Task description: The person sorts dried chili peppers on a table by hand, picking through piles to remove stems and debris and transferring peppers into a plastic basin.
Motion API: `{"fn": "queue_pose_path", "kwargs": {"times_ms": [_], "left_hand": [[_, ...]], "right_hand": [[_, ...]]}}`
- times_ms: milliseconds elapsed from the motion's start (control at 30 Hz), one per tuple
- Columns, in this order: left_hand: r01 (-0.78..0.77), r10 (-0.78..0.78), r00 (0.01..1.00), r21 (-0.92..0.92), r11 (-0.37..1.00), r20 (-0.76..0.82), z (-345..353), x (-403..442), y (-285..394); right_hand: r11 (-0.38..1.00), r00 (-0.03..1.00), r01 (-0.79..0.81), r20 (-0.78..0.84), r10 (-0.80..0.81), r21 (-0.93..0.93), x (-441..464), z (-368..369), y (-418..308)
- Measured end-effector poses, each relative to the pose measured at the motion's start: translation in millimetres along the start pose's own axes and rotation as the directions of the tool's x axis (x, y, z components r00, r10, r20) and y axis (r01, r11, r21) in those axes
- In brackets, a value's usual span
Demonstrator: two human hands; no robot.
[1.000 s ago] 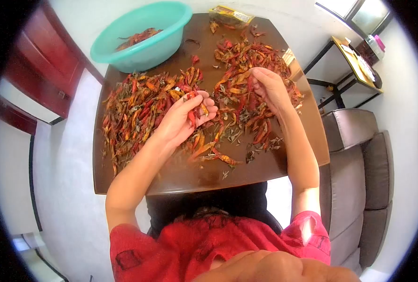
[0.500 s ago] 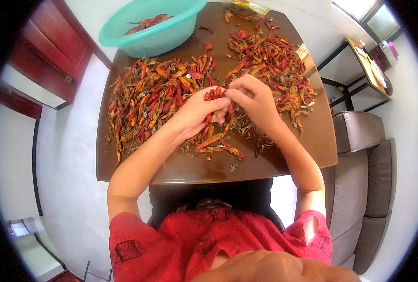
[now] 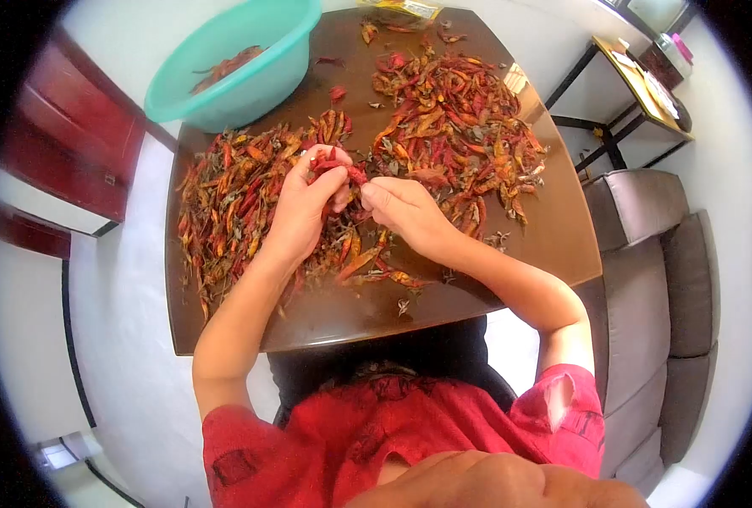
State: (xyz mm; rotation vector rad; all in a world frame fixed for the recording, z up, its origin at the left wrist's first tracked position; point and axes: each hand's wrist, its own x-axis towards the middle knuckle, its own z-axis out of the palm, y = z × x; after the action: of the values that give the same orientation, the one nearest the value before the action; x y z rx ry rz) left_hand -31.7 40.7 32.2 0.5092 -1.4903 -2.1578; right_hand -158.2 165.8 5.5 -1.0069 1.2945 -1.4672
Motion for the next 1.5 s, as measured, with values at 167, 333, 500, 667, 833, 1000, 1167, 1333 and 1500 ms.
{"fn": "queue_pose_path", "kwargs": {"times_ms": [167, 333, 500, 667, 833, 1000, 1167, 1333, 1500], "left_hand": [[-0.015, 0.015, 0.999, 0.020, 1.000, 0.030, 0.9, -2.4, -2.9], [0.188, -0.173, 0.982, -0.247, 0.950, 0.082, -0.6, -2.6, -8.3], [0.390, -0.354, 0.920, -0.468, 0.793, 0.168, -1.7, -3.3, -10.5], [0.286, -0.292, 0.951, -0.669, 0.686, 0.107, -28.2, 15.4, -6.8], [0.260, -0.277, 0.958, -0.648, 0.716, 0.078, -22.9, 12.0, 2.8], [0.323, -0.351, 0.933, -0.605, 0.728, 0.075, -18.5, 11.3, -6.2], [0.320, -0.306, 0.943, -0.590, 0.741, 0.128, -23.2, 12.6, -10.6], [0.292, -0.283, 0.955, -0.481, 0.827, 0.094, -21.9, 10.6, -11.8], [0.294, -0.292, 0.954, -0.408, 0.864, 0.070, -18.3, 7.9, -11.4]], "right_hand": [[0.989, 0.997, -0.049, 0.064, 0.041, 0.140, -0.5, -1.7, -2.8], [0.931, 0.925, 0.365, 0.108, -0.363, -0.001, 3.7, 6.5, 6.2], [0.271, 0.600, 0.760, 0.476, -0.643, -0.591, 0.2, -15.8, -19.4], [0.210, 0.736, 0.515, 0.304, -0.605, -0.831, -3.0, -19.4, -34.4], [0.242, 0.846, -0.064, -0.181, -0.501, -0.968, 16.6, -87.7, -37.0], [0.174, 0.943, -0.094, -0.144, -0.300, -0.980, 33.8, -100.7, -12.4], [0.021, 0.971, -0.207, -0.208, -0.118, -0.978, 36.0, -83.5, -13.3], [0.145, 0.920, -0.241, -0.273, -0.281, -0.960, 33.0, -87.4, -23.5], [0.884, 0.925, 0.069, -0.303, -0.231, -0.463, 26.1, -107.1, -36.1]]}}
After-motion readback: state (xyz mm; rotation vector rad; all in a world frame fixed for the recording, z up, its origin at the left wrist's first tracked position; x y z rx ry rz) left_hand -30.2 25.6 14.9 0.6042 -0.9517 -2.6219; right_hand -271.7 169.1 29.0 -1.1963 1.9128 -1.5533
